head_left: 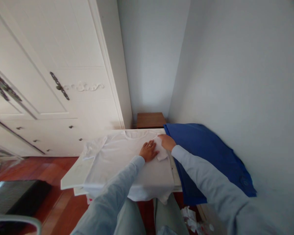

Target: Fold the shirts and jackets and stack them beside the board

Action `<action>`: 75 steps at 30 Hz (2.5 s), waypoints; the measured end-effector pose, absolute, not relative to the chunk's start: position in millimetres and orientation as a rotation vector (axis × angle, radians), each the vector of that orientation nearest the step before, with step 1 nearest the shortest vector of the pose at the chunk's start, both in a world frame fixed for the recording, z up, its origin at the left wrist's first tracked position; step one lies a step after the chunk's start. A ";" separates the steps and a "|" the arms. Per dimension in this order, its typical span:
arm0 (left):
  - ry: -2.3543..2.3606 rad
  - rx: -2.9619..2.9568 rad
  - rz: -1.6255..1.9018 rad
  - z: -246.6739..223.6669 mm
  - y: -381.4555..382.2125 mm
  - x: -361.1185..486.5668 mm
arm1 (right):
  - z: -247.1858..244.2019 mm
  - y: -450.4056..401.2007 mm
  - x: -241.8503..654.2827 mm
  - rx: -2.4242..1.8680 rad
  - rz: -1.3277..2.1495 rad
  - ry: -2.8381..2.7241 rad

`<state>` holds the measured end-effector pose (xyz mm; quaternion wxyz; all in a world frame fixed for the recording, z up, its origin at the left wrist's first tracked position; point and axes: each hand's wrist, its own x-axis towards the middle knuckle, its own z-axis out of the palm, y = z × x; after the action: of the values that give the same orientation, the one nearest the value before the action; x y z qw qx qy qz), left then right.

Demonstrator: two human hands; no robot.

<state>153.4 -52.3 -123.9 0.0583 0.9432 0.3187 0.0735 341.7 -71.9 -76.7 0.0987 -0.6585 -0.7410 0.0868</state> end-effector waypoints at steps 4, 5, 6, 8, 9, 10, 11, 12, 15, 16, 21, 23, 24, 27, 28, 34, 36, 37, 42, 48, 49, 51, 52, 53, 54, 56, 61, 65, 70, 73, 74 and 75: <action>0.967 2.844 0.273 -129.1 -50.5 152.2 | -74.9 -35.0 348.6 -1.993 0.269 -2.225; 0.971 2.839 0.279 -129.7 -50.5 151.9 | -74.8 -26.4 350.8 -1.998 0.289 -2.245; 0.976 2.835 0.288 -130.1 -50.6 151.6 | -74.8 -18.5 353.2 -2.002 0.309 -2.267; 0.978 2.828 0.314 -130.9 -51.1 151.1 | -75.0 -5.0 358.7 -2.007 0.333 -2.308; 0.975 2.823 0.328 -131.4 -51.4 151.0 | -75.3 0.5 361.9 -2.009 0.335 -2.327; 0.972 2.818 0.341 -131.9 -51.5 150.8 | -75.6 5.1 365.3 -2.012 0.333 -2.345; 0.970 2.811 0.353 -132.5 -51.6 150.6 | -76.0 9.0 369.0 -2.014 0.330 -2.362; 0.972 2.803 0.363 -133.0 -51.7 150.5 | -76.5 12.2 373.0 -2.015 0.326 -2.379; 0.996 2.774 0.383 -133.7 -52.0 150.0 | -78.8 18.8 385.8 -2.018 0.321 -2.417; 1.001 2.766 0.384 -133.7 -52.2 149.9 | -79.8 20.2 389.7 -2.020 0.322 -2.422; 0.996 2.769 0.376 -133.7 -53.2 150.2 | -82.2 21.5 398.1 -2.000 0.316 -2.412; 1.010 2.776 0.380 -134.0 -53.4 150.3 | -79.6 17.0 393.8 -1.965 0.296 -2.402; 1.017 2.779 0.383 -134.2 -53.5 150.3 | -77.5 12.6 390.0 -1.945 0.287 -2.396; 1.021 2.781 0.386 -134.2 -53.4 150.5 | -71.5 -11.5 374.2 -1.809 0.238 -2.414; 1.018 2.780 0.385 -134.1 -53.3 150.6 | -70.4 -23.3 368.5 -1.734 0.219 -2.434; 1.008 2.792 0.358 -134.8 -52.5 151.4 | -80.8 -103.0 354.4 -1.403 0.332 -2.622; 1.011 2.806 0.337 -135.7 -52.2 151.9 | -87.2 -119.9 359.8 -1.422 0.429 -2.647; 1.013 2.812 0.326 -136.2 -52.0 152.2 | -90.0 -125.8 363.2 -1.446 0.460 -2.641; 1.024 2.807 0.316 -136.4 -51.6 153.7 | -102.0 -144.7 374.3 -1.559 0.396 -2.603; 1.023 2.811 0.330 -136.7 -51.4 153.9 | -126.2 -176.7 362.8 -1.622 0.177 -2.561; 1.021 2.817 0.336 -137.1 -51.3 153.9 | -130.8 -181.1 360.0 -1.632 0.124 -2.544; 1.024 2.823 0.337 -137.8 -50.8 154.0 | -138.1 -186.5 355.3 -1.640 0.017 -2.521; 1.027 2.824 0.337 -138.0 -50.5 154.1 | -140.6 -187.6 353.8 -1.636 -0.025 -2.514; 1.030 2.823 0.339 -138.0 -50.2 154.0 | -142.2 -187.9 352.8 -1.629 -0.055 -2.506; 1.032 2.819 0.344 -137.9 -49.8 153.9 | -143.1 -187.5 352.4 -1.622 -0.072 -2.494; 1.037 2.801 0.369 -137.4 -49.4 153.2 | -143.3 -185.9 352.9 -1.611 -0.070 -2.461; 1.086 2.739 0.479 -137.0 -50.4 151.3 | -142.2 -181.7 357.1 -1.588 0.019 -2.354; 1.109 2.677 0.562 -135.3 -49.9 148.1 | -142.2 -180.6 360.2 -1.585 0.067 -2.324; 1.083 2.646 0.738 -118.3 -33.0 105.9 | -148.2 -180.4 363.4 -1.567 0.093 -2.281; 1.308 2.645 0.670 -99.8 -14.1 44.2 | -153.9 -180.6 365.6 -1.537 0.108 -2.232; 1.457 2.605 0.600 -93.5 -7.9 18.4 | -155.4 -180.7 366.6 -1.522 0.117 -2.216; 1.644 2.524 0.507 -87.5 -2.5 -9.0 | -156.5 -180.9 367.8 -1.505 0.131 -2.198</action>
<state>-9.0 -2.5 -87.5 0.0436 0.8255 0.5377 0.1659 367.8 -180.9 -156.5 0.2350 -0.5483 -0.8011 0.0478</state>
